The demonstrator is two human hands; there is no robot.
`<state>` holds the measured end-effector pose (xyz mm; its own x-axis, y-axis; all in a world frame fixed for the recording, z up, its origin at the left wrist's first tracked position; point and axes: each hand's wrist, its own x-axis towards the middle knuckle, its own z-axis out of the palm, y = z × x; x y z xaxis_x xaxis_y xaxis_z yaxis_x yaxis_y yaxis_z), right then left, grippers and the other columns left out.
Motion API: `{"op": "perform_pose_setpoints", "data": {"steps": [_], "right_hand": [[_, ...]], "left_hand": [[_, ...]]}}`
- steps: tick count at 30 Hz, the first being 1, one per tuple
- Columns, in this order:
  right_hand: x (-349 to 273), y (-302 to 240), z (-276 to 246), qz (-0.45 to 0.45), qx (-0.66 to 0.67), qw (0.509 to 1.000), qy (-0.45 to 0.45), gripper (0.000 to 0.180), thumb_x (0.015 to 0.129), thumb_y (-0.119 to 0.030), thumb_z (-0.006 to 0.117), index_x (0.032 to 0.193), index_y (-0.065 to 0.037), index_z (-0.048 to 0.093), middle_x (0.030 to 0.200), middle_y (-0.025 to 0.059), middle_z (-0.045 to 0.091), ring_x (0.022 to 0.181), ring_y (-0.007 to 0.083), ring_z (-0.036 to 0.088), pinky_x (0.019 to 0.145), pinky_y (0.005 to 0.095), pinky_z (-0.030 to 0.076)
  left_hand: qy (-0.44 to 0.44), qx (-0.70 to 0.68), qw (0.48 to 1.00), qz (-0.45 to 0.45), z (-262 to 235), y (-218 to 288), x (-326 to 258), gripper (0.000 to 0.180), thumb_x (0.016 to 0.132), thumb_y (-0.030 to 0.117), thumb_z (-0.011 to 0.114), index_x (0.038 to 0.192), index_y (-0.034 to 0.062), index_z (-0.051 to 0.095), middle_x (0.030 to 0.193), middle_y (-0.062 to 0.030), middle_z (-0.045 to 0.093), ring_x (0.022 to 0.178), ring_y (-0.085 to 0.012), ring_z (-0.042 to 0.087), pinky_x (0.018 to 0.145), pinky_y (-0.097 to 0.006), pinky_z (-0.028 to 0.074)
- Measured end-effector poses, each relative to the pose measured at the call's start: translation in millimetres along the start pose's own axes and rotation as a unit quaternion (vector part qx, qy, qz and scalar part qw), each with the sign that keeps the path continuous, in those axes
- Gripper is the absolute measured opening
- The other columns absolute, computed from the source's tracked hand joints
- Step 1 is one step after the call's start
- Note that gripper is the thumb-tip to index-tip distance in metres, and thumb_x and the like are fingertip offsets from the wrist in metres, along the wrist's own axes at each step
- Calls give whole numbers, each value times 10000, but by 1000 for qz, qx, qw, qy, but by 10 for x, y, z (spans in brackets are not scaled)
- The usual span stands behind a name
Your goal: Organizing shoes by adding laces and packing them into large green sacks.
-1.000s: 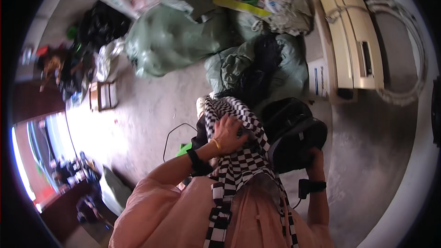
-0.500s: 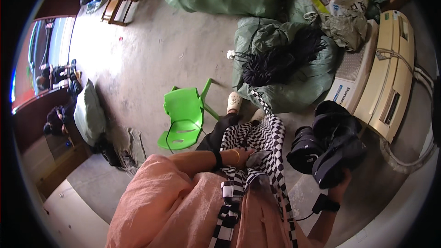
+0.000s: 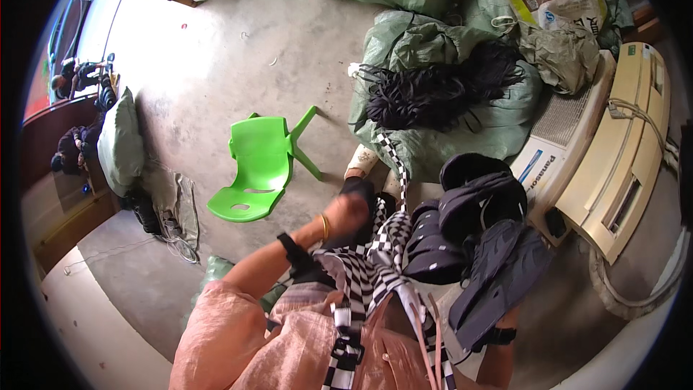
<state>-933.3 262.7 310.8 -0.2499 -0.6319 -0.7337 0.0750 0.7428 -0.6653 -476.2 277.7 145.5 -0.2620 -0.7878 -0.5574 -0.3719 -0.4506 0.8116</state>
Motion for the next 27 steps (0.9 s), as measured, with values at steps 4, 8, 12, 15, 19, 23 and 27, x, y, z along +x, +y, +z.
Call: {"op": "perform_pose_setpoints", "data": {"steps": [4, 8, 12, 15, 19, 23, 27], "right_hand": [[335, 227, 16, 18, -12, 1000, -7, 549, 961, -440, 471, 1302, -16, 538, 1255, 117, 599, 1118, 254, 578, 978, 402, 471], [796, 475, 134, 36, -20, 999, -23, 547, 962, -438, 470, 1303, -16, 538, 1257, 116, 598, 1120, 254, 578, 980, 401, 470], [1248, 633, 320, 48, -34, 997, -47, 546, 963, -436, 469, 1305, -15, 537, 1258, 116, 598, 1122, 253, 577, 981, 400, 469], [1578, 726, 468, 61, -47, 995, -67, 545, 964, -434, 469, 1305, -15, 536, 1260, 116, 597, 1124, 253, 577, 983, 399, 468], [2017, 865, 666, 67, -55, 993, -79, 543, 965, -432, 468, 1306, -15, 536, 1262, 116, 597, 1126, 252, 576, 984, 399, 467], [2517, 1120, 994, 71, -55, 991, -100, 542, 966, -430, 467, 1308, -15, 535, 1263, 116, 596, 1127, 252, 575, 986, 398, 466], [3020, 1404, 1229, 74, -56, 990, -109, 540, 966, -427, 466, 1309, -15, 534, 1265, 116, 595, 1129, 251, 575, 987, 397, 465]], "left_hand": [[247, 60, 967, -21, -498, -240, 1212, 361, 734, 197, 752, 1011, 20, 601, 876, -141, 654, 844, -312, 656, 767, -390, 524], [283, 113, 952, -31, -599, -393, 2180, 573, 691, 240, 793, 1163, 28, 546, 1154, -187, 571, 1120, -344, 555, 961, -408, 467], [319, 79, 941, -82, -459, -571, 2692, 697, 655, 278, 833, 1225, 19, 526, 1176, -191, 565, 1153, -355, 538, 1006, -408, 445], [276, 69, 955, -84, -341, -636, 2826, 681, 687, 342, 813, 1235, 49, 534, 1193, -175, 577, 1163, -339, 546, 1007, -429, 430], [421, 105, 901, 20, -376, -430, 2892, 424, 797, 368, 687, 1079, 67, 587, 1076, -148, 590, 1029, -333, 575, 896, -460, 424], [521, -16, 843, -134, -1203, -1544, 3439, 283, 812, 231, 648, 1000, 33, 574, 1025, -164, 586, 1008, -342, 568, 868, -418, 455], [451, 63, 871, -187, -1559, -2467, 3885, 316, 802, 195, 665, 1057, 32, 575, 1068, -180, 578, 1056, -355, 571, 897, -433, 479]]}}
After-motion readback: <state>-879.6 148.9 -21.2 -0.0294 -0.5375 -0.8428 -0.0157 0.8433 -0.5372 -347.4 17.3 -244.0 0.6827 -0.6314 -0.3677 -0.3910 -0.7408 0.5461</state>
